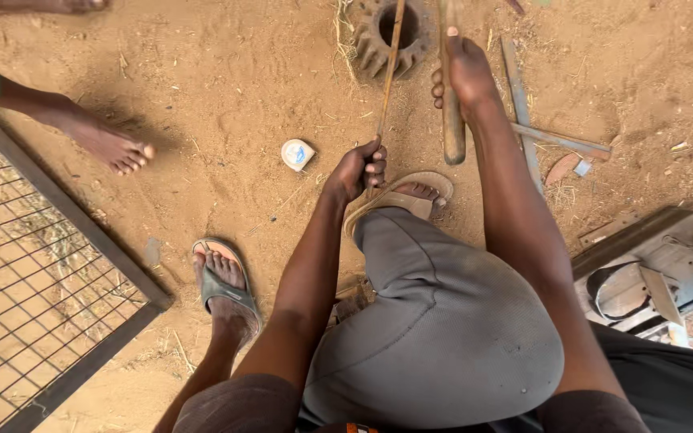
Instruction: The person uses a hammer and a metal rod to strike a metal gear component resting on the ground. They repeatedly hit the rod to adjust or shape the gear while another person stands nearby.
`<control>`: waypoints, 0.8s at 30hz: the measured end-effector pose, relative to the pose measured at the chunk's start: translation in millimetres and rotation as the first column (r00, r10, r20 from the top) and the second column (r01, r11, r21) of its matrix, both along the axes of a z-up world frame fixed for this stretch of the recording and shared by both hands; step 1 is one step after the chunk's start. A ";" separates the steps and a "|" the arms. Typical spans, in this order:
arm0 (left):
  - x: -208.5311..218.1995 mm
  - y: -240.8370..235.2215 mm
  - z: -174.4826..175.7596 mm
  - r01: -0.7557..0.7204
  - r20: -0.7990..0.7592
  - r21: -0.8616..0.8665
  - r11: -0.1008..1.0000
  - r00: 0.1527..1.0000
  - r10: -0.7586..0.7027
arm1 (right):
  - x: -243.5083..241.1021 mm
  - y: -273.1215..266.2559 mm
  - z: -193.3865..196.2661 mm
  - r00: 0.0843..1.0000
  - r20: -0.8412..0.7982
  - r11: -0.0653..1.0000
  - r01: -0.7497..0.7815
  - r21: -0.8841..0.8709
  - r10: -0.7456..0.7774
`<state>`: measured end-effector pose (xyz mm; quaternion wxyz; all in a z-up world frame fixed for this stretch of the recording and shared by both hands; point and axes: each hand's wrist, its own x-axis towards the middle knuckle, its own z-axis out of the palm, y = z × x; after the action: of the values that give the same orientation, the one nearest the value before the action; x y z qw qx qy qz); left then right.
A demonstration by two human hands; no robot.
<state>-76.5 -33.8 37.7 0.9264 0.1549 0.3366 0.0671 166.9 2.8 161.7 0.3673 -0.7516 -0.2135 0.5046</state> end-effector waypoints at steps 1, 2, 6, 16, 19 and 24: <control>-5.0 3.3 0.4 -0.013 0.021 -0.027 1.000 1.000 0.014 | -1.4 0.5 7.2 0.999 -0.019 0.999 0.045 0.013 -0.044; -5.6 6.3 1.2 -0.002 0.010 0.018 1.000 1.000 0.002 | -1.3 -1.8 15.5 0.995 -0.038 0.996 0.089 0.025 -0.088; 3.4 4.5 12.0 0.066 -0.036 0.176 0.982 0.998 -0.061 | -1.7 -14.2 33.3 0.999 -0.015 0.953 0.044 0.299 -0.041; 3.8 13.5 26.5 0.225 -0.175 0.252 0.941 0.967 -0.184 | -25.1 15.5 4.7 0.968 0.182 0.985 -0.169 -0.046 0.175; 3.0 14.9 18.6 0.104 0.086 0.154 0.983 0.989 -0.118 | -15.6 16.6 17.8 0.968 0.129 0.976 -0.215 -0.033 0.218; -8.5 7.4 2.9 0.032 -0.070 0.149 0.988 0.997 -0.022 | -17.0 11.1 19.3 0.983 0.114 0.958 -0.165 0.232 0.142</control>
<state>-85.0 -26.4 40.6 0.9011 0.2307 0.3596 0.0742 149.9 13.9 180.9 0.4047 -0.7060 -0.3484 0.4651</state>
